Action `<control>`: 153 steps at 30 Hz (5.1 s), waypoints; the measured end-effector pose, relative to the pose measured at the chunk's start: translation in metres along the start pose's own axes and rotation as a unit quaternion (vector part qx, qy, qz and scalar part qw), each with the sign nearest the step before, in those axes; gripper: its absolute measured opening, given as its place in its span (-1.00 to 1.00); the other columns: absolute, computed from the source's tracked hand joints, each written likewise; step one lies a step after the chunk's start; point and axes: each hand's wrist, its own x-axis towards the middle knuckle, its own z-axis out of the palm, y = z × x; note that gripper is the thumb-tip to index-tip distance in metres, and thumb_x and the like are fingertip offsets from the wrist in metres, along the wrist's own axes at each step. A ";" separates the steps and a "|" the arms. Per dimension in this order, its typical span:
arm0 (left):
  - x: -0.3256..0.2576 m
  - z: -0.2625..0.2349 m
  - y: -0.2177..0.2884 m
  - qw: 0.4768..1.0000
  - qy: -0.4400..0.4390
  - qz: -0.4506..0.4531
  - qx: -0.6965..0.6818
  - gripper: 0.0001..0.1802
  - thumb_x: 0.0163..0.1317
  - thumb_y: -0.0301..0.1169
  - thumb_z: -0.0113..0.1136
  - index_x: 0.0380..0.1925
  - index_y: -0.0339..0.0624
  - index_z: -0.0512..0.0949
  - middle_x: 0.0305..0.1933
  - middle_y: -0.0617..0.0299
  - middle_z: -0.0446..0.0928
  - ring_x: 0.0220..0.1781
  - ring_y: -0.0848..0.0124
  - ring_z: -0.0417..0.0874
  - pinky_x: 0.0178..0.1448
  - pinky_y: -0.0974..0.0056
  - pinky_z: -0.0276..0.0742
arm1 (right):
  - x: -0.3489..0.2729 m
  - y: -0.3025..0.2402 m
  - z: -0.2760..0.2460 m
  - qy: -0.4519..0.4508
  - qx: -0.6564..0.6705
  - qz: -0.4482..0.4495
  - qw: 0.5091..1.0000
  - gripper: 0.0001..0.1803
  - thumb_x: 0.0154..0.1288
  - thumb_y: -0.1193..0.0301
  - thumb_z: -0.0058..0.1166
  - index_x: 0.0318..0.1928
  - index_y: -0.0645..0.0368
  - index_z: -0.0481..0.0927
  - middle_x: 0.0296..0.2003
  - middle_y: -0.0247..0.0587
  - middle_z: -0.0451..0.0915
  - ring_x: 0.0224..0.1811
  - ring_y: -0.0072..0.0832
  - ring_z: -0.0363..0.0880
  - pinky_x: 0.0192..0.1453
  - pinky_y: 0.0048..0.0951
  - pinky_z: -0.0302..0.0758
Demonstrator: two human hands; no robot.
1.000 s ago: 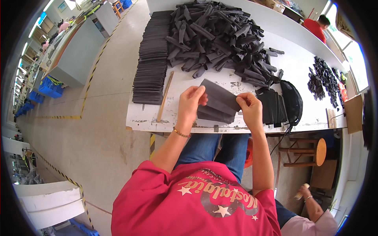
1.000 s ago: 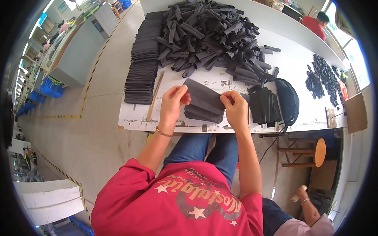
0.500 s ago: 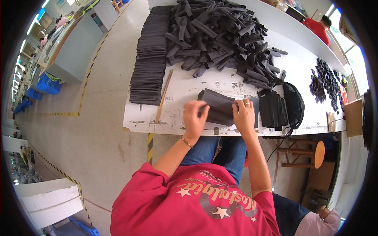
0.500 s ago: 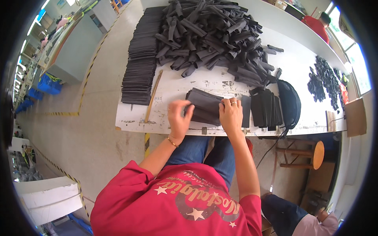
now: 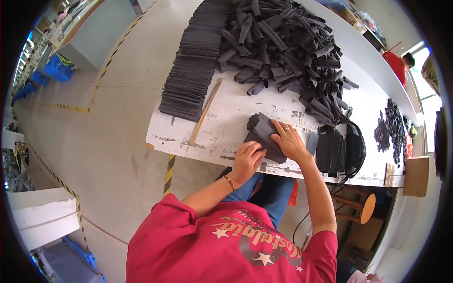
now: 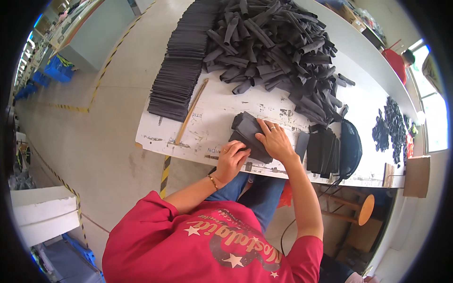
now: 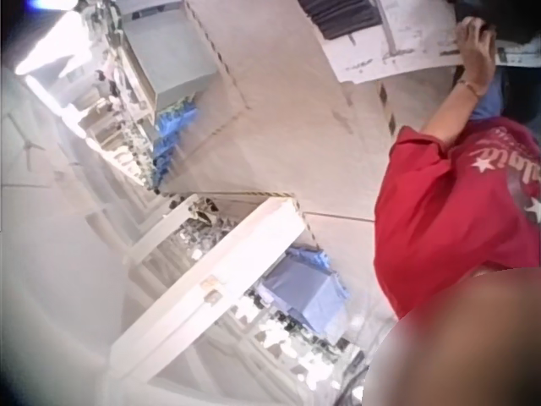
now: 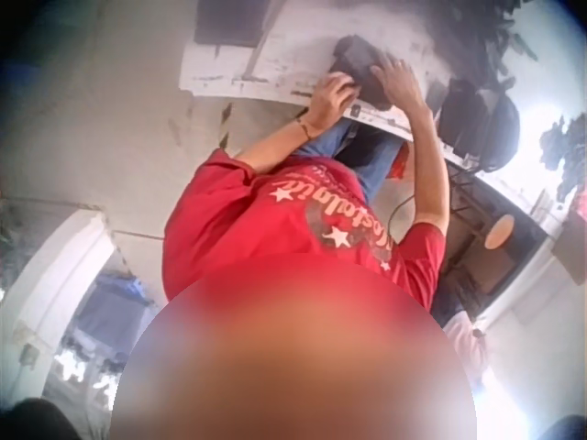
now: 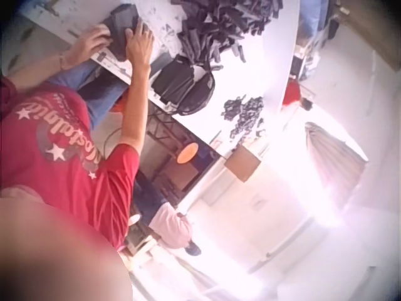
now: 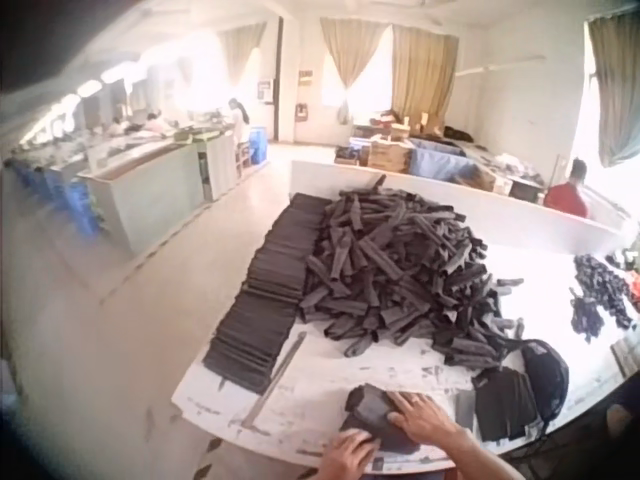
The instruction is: Aligning and stacking thin black plastic strips on a workbench.
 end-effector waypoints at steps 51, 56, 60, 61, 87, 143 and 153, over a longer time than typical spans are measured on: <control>0.059 -0.037 -0.023 0.955 -0.285 0.055 -0.062 -0.09 -0.02 0.09 0.39 0.26 -0.20 0.36 0.22 0.04 0.42 0.31 0.06 0.37 0.40 0.02 0.24 | 0.010 -0.005 -0.023 -0.260 0.104 -0.043 0.959 -0.13 0.03 -0.01 0.34 0.26 0.28 0.43 0.19 0.19 0.40 0.22 -0.08 0.40 0.31 -0.20 0.34; 0.055 -0.035 -0.026 0.955 -0.288 0.066 -0.027 -0.17 0.04 0.04 0.36 0.23 -0.19 0.38 0.18 0.08 0.45 0.24 0.11 0.42 0.35 0.06 0.29 | 0.001 0.022 -0.051 -0.169 0.572 0.086 0.798 -0.38 0.26 0.18 0.24 0.25 0.25 0.47 0.00 -0.17 0.63 0.01 -0.37 0.61 0.11 -0.36 0.51; 0.057 -0.037 -0.018 0.959 -0.271 0.076 -0.010 -0.19 -0.01 -0.02 0.40 0.20 -0.20 0.40 0.10 0.15 0.49 0.19 0.17 0.44 0.32 0.10 0.32 | 0.028 0.019 0.009 -0.055 0.061 0.063 0.995 -0.57 0.08 0.30 0.31 -0.08 0.32 0.63 -0.20 0.17 0.66 -0.12 -0.09 0.67 -0.03 -0.25 0.56; 0.061 -0.035 -0.018 0.960 -0.270 0.081 -0.004 -0.19 -0.01 -0.02 0.40 0.20 -0.20 0.40 0.10 0.15 0.49 0.19 0.17 0.44 0.32 0.10 0.32 | 0.036 0.018 0.017 -0.048 0.062 0.059 0.995 -0.57 0.08 0.30 0.31 -0.08 0.32 0.63 -0.20 0.17 0.66 -0.12 -0.09 0.67 -0.03 -0.25 0.56; 0.034 -0.036 -0.020 0.968 -0.221 0.117 -0.025 -0.24 0.01 -0.08 0.40 0.18 -0.20 0.41 0.18 0.12 0.44 0.27 0.13 0.40 0.41 0.04 0.23 | 0.010 -0.025 -0.037 0.158 0.294 0.116 0.935 -0.76 0.06 0.40 0.31 -0.25 0.25 0.67 -0.38 -0.06 0.63 -0.36 -0.28 0.60 -0.21 -0.30 0.50; 0.113 0.024 -0.044 0.910 -0.367 0.152 0.115 0.25 -0.30 -0.02 0.55 0.37 -0.37 0.12 0.32 -0.02 0.26 0.43 0.10 0.22 0.44 -0.19 0.13 | -0.010 0.016 -0.004 0.038 -0.043 0.071 0.996 0.30 -0.29 -0.10 0.49 0.39 0.33 0.12 0.26 0.16 0.32 0.36 0.07 0.20 0.40 0.06 0.12; 0.116 0.017 -0.032 0.892 -0.394 0.147 0.165 0.27 -0.32 -0.04 0.54 0.41 -0.28 0.09 0.38 0.03 0.22 0.45 0.13 0.18 0.43 -0.34 0.05 | 0.017 -0.001 0.030 0.177 -0.067 0.110 0.976 -0.15 0.45 -0.09 -0.25 0.46 0.33 0.03 0.46 0.00 0.11 0.56 -0.14 -0.06 0.55 0.11 -0.22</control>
